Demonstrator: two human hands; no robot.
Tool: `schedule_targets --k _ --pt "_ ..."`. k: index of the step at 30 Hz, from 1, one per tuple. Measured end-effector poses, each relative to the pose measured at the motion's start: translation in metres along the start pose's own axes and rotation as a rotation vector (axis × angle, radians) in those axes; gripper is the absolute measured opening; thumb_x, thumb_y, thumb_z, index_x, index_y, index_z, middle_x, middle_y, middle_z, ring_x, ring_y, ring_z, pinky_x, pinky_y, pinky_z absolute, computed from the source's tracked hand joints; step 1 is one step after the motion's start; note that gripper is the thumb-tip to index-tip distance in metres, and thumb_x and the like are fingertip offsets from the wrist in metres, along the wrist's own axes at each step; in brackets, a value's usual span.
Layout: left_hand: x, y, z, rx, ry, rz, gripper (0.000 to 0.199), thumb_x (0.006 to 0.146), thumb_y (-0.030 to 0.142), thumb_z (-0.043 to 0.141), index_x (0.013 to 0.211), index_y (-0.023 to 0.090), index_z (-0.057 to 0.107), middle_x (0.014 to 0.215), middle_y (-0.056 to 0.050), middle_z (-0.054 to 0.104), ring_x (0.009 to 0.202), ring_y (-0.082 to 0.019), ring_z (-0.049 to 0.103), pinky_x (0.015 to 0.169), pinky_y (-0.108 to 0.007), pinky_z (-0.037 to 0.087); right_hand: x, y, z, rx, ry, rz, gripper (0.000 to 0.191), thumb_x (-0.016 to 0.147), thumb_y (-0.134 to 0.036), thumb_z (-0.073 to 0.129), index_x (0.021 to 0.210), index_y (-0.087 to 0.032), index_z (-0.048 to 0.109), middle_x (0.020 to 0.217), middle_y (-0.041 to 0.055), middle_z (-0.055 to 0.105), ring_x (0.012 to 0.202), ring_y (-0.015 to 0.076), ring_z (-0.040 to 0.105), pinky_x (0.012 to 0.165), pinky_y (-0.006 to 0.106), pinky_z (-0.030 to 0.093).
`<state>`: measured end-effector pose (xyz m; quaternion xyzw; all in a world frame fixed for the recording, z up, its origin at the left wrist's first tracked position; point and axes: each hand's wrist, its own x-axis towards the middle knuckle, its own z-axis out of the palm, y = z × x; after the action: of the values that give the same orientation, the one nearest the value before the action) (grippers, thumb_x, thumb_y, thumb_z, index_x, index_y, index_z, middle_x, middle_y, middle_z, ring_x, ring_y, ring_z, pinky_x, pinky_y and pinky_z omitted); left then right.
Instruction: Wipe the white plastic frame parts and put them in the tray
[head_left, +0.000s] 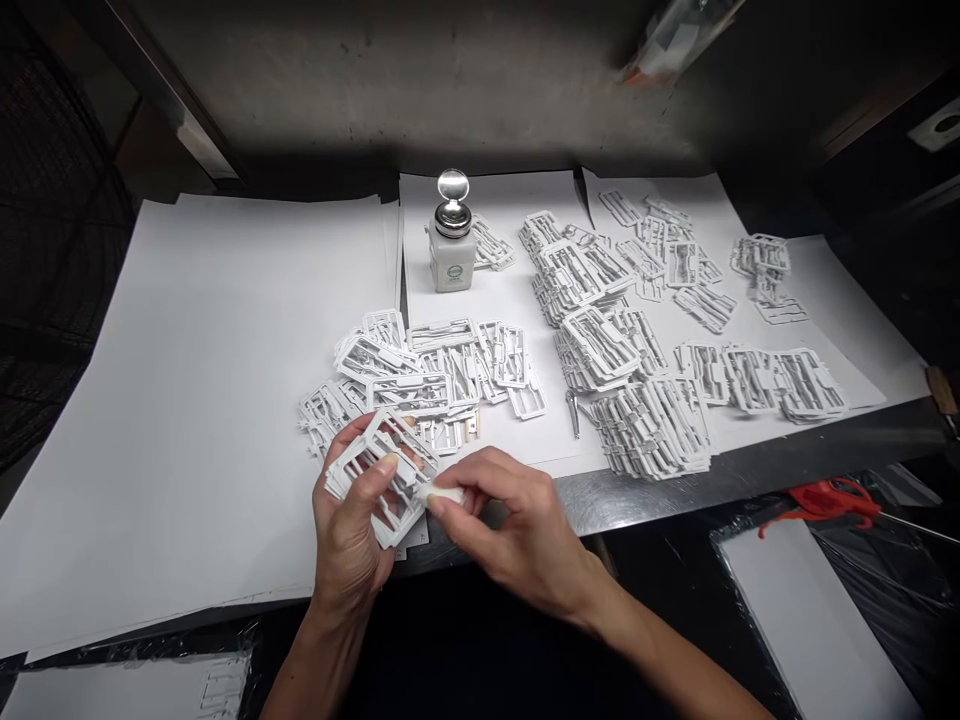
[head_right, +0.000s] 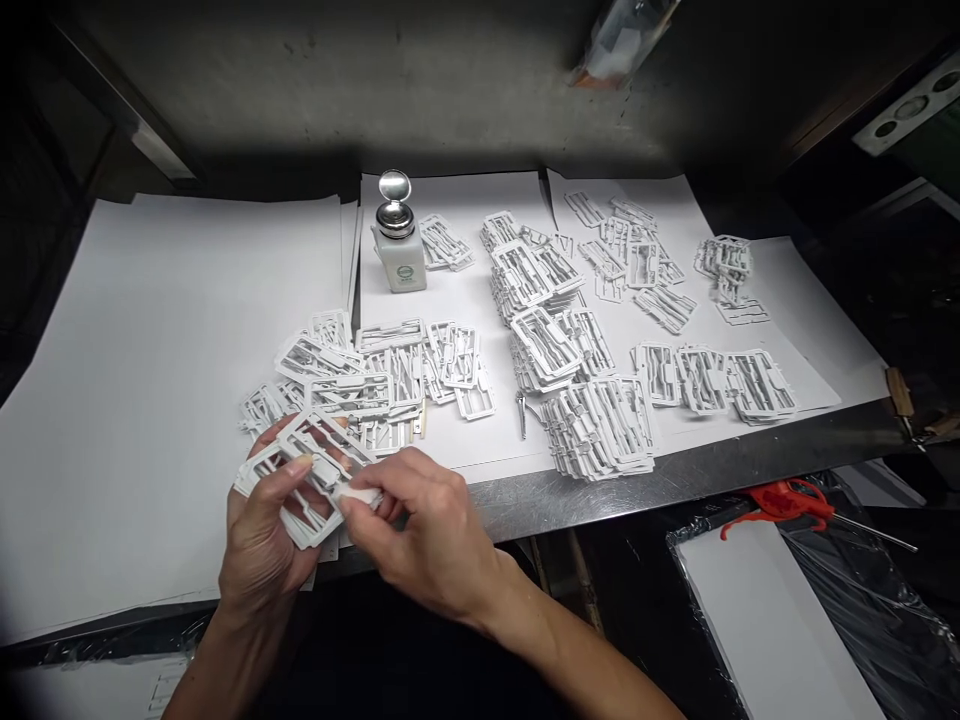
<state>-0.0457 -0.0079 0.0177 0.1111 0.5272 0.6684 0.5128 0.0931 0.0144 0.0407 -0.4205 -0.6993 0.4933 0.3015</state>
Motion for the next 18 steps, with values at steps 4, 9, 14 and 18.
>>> schedule_targets --k 4,9,14,18 --pt "-0.0029 -0.002 0.0024 -0.007 -0.001 0.011 0.042 0.068 0.015 0.066 0.107 0.023 0.056 0.084 -0.001 0.066 0.07 -0.016 0.062 0.066 -0.027 0.051 -0.0005 0.0038 0.0036 -0.016 -0.011 -0.061 0.012 0.085 -0.02 0.056 0.092 -0.015 0.065 0.081 0.0038 0.059 0.064 0.0098 0.054 0.06 0.021 0.048" --pt "-0.0047 -0.0022 0.004 -0.001 -0.018 0.002 0.043 0.064 0.018 0.067 0.105 0.024 0.056 0.075 -0.001 0.066 0.066 -0.017 0.062 0.063 -0.029 0.051 -0.0031 0.0034 -0.0015 -0.032 0.011 0.005 0.011 0.084 -0.019 0.057 0.088 -0.015 0.066 0.075 0.0025 0.058 0.061 0.0096 0.052 0.056 0.021 0.046" --pt "-0.004 0.0014 0.0044 -0.005 -0.013 0.007 0.043 0.062 0.017 0.067 0.103 0.024 0.056 0.075 -0.001 0.066 0.065 -0.016 0.062 0.061 -0.027 0.051 -0.0017 0.001 -0.001 -0.001 -0.002 0.008 0.012 0.084 -0.019 0.057 0.087 -0.015 0.067 0.077 0.0029 0.059 0.06 0.0093 0.052 0.057 0.021 0.046" --pt "-0.0017 0.0029 -0.0002 -0.018 -0.067 0.009 0.041 0.067 0.016 0.062 0.107 0.024 0.054 0.078 -0.002 0.066 0.064 -0.016 0.061 0.051 -0.022 0.047 -0.0015 0.0014 -0.0006 -0.016 -0.02 0.082 0.012 0.084 -0.019 0.057 0.082 -0.014 0.067 0.072 0.0019 0.057 0.058 0.0093 0.051 0.054 0.021 0.043"
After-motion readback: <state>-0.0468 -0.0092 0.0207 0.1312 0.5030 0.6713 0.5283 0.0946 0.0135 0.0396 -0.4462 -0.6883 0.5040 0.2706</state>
